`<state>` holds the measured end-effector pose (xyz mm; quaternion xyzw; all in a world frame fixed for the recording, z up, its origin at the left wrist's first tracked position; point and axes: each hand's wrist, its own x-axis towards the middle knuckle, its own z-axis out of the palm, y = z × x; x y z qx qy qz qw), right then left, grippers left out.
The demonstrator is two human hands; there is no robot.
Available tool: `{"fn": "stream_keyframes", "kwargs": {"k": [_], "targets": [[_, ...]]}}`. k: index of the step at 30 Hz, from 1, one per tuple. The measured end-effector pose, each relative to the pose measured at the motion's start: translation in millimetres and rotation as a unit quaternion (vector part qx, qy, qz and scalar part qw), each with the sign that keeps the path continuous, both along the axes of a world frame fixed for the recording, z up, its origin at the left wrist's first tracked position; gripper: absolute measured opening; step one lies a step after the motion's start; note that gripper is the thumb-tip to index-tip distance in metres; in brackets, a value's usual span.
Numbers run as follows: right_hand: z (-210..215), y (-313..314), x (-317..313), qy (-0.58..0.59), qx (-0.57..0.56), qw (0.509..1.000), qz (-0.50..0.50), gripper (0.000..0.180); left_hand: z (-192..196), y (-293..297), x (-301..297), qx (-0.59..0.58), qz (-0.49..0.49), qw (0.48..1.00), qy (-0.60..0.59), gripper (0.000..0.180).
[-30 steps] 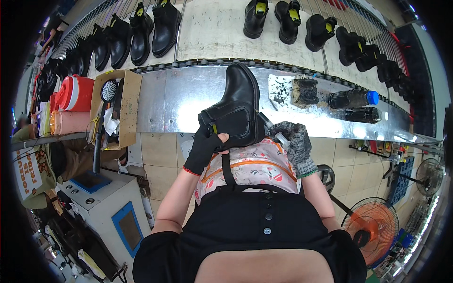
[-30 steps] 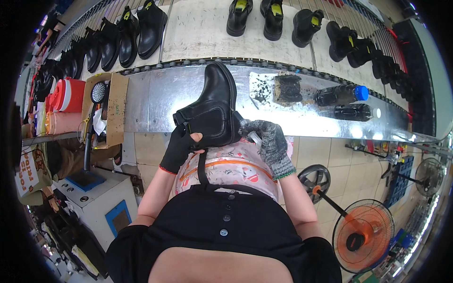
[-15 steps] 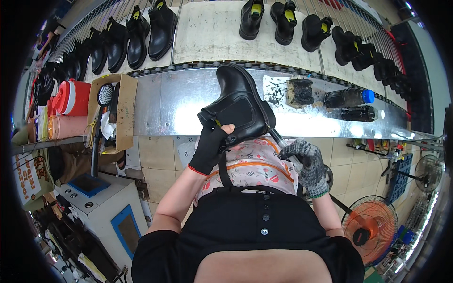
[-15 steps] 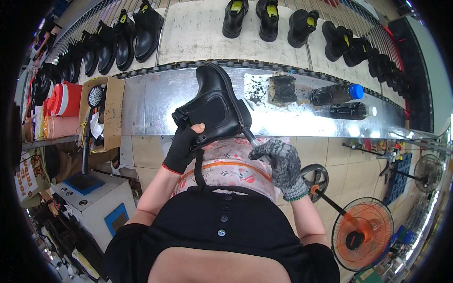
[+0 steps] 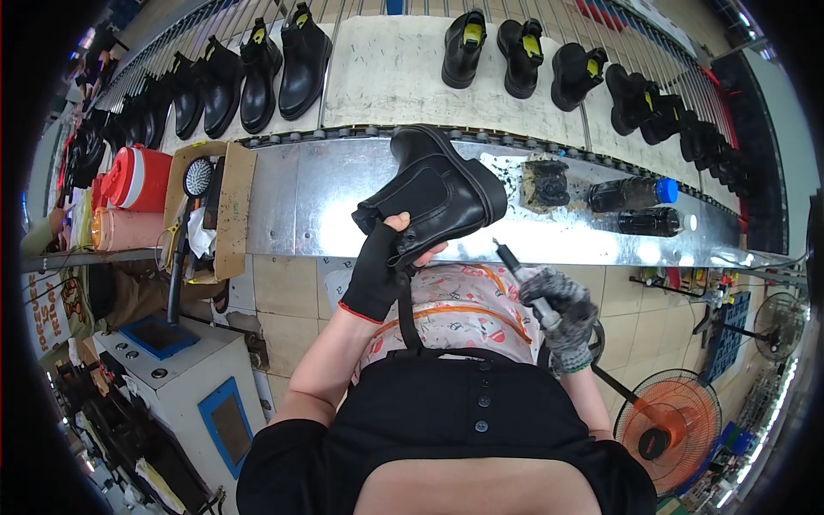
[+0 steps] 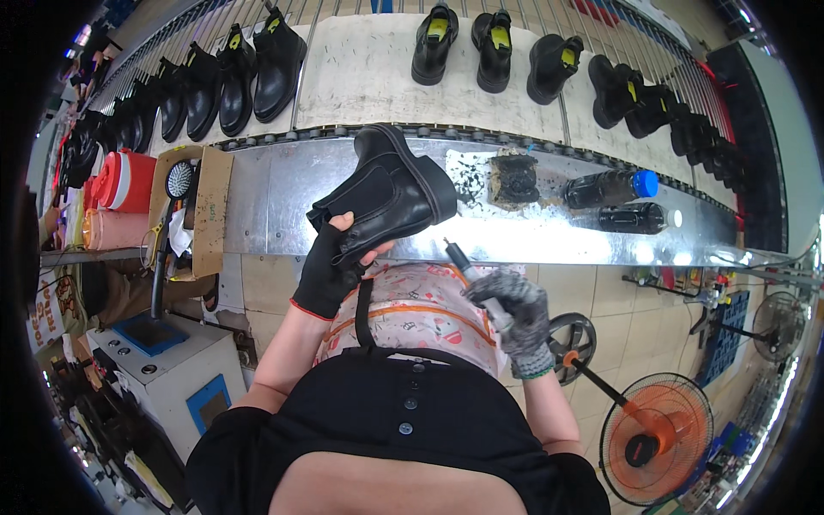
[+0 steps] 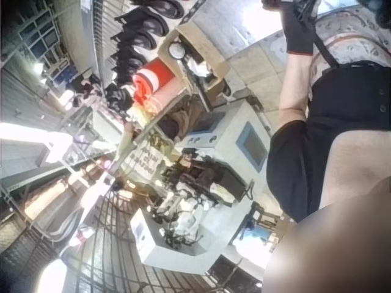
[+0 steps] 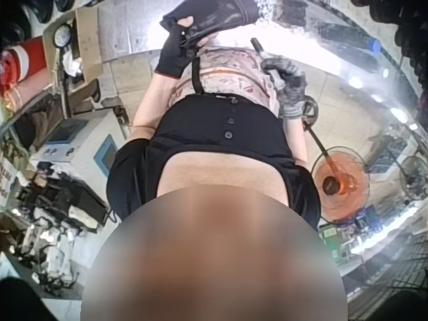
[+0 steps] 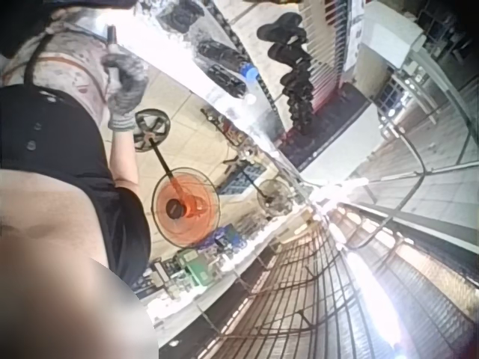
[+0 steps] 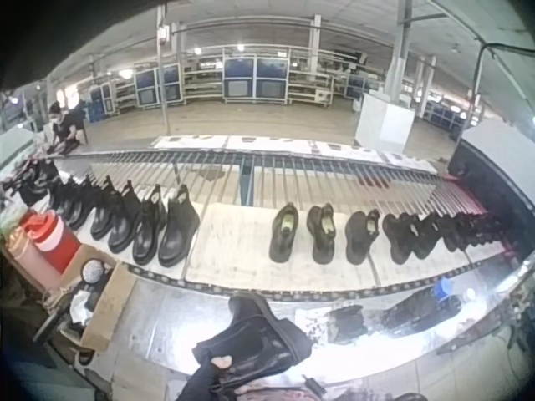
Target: Using a brush to apply a substance or clean black boots on an assembly line.
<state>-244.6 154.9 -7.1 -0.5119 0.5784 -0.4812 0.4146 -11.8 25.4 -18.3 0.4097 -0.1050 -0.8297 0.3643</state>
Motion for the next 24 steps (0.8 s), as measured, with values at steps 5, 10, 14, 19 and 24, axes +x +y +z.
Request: {"fn": "stream_keyframes", "kwargs": {"k": [5, 10, 14, 19, 24], "targets": [[-27, -27, -18, -0.338, 0.098, 0.904, -0.242, 0.047, -9, -33, 13, -0.053, -0.009, 0.998, 0.04, 0.042], [-109, -3, -7, -0.228, 0.111, 0.944, -0.211, 0.059, -37, -134, 8, -0.136, -0.039, 0.988, -0.058, 0.043], [-103, 2, 17, -0.294, 0.195, 0.908, -0.227, 0.067, -63, -243, -9, -0.303, -0.032, 0.928, -0.213, 0.04], [-122, -21, 9, 0.07, 0.139, 0.975, -0.157, 0.037, -55, -307, -52, -0.309, -0.071, 0.734, -0.6, 0.046], [-110, -56, 6, 0.303, 0.077, 0.949, -0.028, 0.031, -62, -308, -55, -0.41, -0.075, 0.61, -0.674, 0.065]]}}
